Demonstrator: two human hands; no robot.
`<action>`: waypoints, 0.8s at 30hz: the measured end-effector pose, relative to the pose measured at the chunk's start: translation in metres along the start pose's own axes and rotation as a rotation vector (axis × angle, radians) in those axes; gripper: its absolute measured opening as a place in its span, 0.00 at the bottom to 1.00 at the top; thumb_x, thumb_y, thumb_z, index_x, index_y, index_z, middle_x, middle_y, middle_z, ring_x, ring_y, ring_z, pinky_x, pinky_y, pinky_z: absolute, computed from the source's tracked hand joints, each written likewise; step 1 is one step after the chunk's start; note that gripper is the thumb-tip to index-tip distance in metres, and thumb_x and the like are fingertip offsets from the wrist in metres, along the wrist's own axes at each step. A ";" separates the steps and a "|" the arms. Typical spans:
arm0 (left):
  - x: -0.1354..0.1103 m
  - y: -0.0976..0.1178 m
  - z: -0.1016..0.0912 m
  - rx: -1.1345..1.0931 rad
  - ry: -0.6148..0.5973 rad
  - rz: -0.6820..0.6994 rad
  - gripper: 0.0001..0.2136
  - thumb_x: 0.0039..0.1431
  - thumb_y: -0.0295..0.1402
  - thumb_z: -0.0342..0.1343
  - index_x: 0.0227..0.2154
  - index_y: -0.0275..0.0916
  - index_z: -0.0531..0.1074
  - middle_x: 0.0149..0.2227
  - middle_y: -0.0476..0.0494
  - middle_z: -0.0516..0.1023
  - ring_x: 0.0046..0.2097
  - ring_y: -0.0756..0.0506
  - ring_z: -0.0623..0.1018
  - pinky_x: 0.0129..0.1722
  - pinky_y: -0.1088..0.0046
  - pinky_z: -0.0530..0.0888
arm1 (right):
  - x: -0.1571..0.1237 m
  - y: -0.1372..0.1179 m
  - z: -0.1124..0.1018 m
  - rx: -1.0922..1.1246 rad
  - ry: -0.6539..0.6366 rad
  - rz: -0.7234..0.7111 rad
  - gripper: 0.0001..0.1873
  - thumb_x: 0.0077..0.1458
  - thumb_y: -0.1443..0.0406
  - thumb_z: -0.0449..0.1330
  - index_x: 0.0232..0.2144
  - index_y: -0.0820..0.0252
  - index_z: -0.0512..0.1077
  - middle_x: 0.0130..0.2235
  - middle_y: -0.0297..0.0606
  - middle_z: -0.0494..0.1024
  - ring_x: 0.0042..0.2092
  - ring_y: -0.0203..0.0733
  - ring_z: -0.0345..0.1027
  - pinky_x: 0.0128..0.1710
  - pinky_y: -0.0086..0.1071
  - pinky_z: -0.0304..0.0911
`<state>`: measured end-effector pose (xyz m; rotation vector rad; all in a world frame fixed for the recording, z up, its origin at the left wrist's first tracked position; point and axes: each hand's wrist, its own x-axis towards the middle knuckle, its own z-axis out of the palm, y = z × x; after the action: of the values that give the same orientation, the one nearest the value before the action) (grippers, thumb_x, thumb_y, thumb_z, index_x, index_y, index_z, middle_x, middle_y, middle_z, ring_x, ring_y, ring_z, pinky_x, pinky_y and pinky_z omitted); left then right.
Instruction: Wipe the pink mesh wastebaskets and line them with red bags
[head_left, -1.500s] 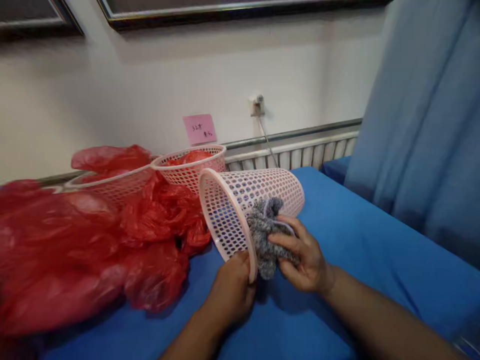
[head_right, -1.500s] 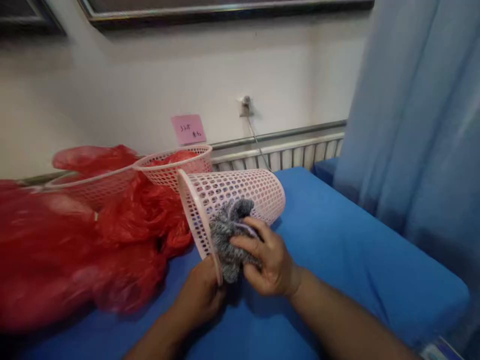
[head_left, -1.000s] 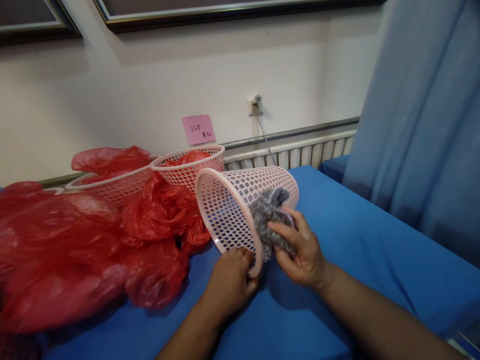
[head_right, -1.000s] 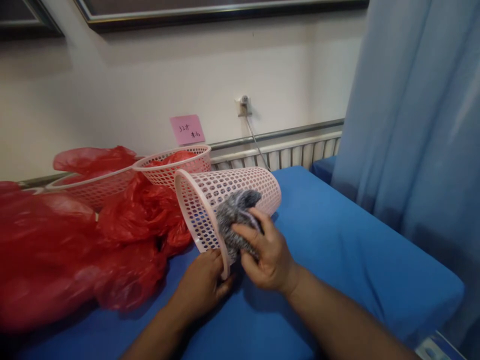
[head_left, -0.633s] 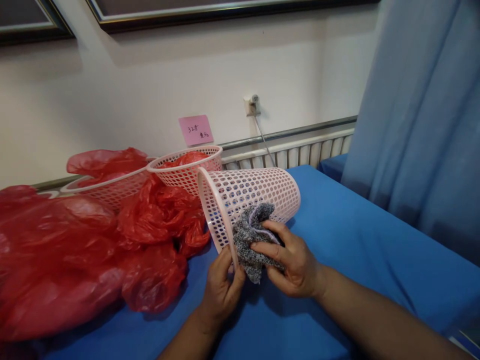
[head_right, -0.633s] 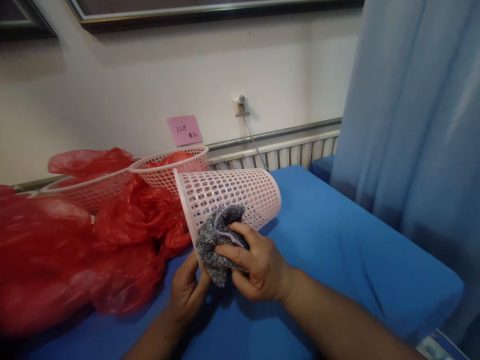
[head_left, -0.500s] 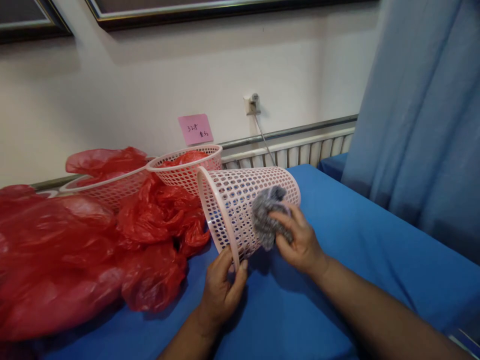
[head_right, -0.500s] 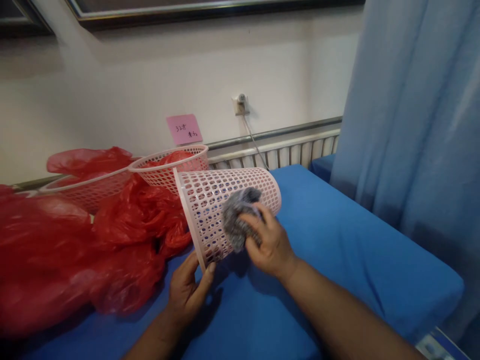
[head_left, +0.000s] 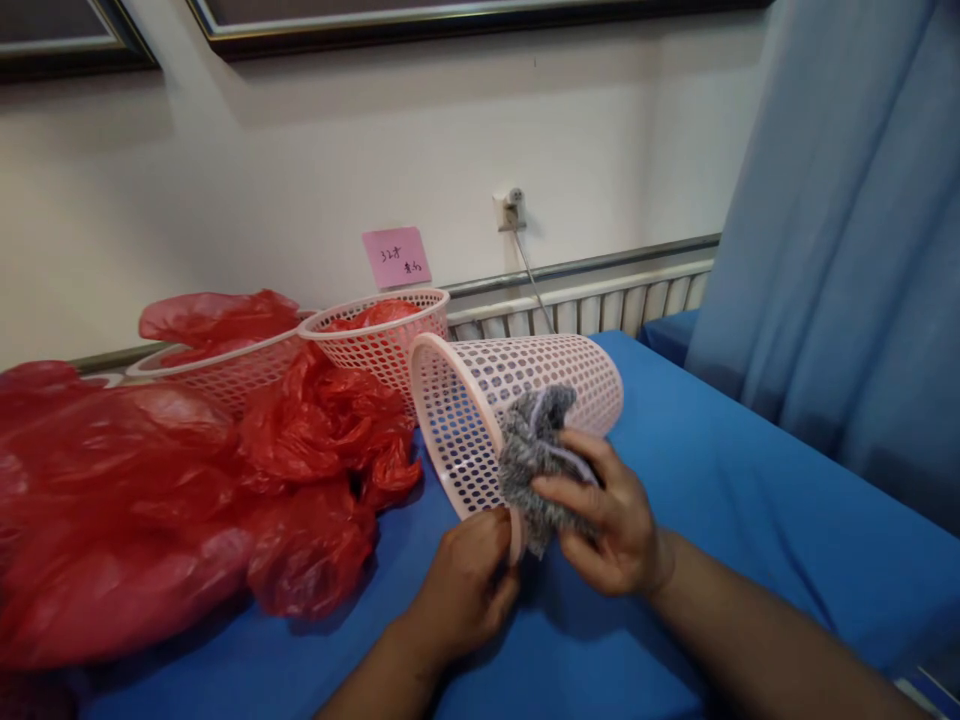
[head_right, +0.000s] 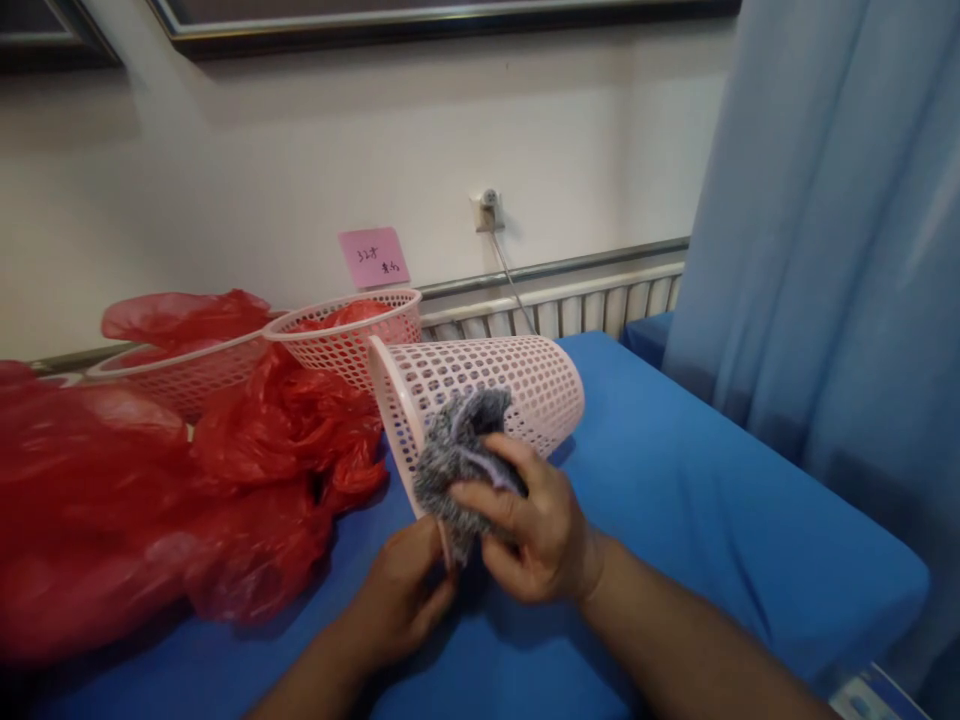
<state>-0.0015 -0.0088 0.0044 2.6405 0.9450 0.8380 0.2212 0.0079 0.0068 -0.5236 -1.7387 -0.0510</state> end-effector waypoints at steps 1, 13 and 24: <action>0.001 -0.001 0.000 -0.022 -0.024 -0.023 0.06 0.59 0.24 0.50 0.33 0.40 0.70 0.33 0.42 0.77 0.35 0.45 0.75 0.36 0.69 0.73 | 0.000 -0.007 0.000 0.019 -0.013 -0.050 0.34 0.50 0.73 0.57 0.60 0.51 0.69 0.66 0.43 0.59 0.58 0.49 0.69 0.54 0.41 0.73; 0.005 -0.028 0.007 0.095 -0.155 -0.302 0.14 0.53 0.18 0.50 0.34 0.41 0.76 0.35 0.44 0.81 0.43 0.41 0.80 0.50 0.62 0.73 | 0.005 0.093 -0.033 -0.352 0.490 0.683 0.21 0.53 0.65 0.58 0.49 0.58 0.79 0.47 0.44 0.78 0.51 0.55 0.74 0.59 0.57 0.67; 0.007 -0.022 -0.002 -0.236 0.132 -0.271 0.14 0.66 0.40 0.53 0.46 0.38 0.77 0.39 0.40 0.82 0.42 0.40 0.80 0.51 0.59 0.77 | 0.000 0.011 0.007 0.002 -0.257 -0.023 0.28 0.49 0.71 0.58 0.54 0.54 0.72 0.60 0.46 0.69 0.55 0.49 0.72 0.50 0.42 0.74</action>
<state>-0.0091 0.0130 0.0007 2.2206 1.1282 0.9958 0.2190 0.0197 0.0030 -0.5266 -1.9957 0.0021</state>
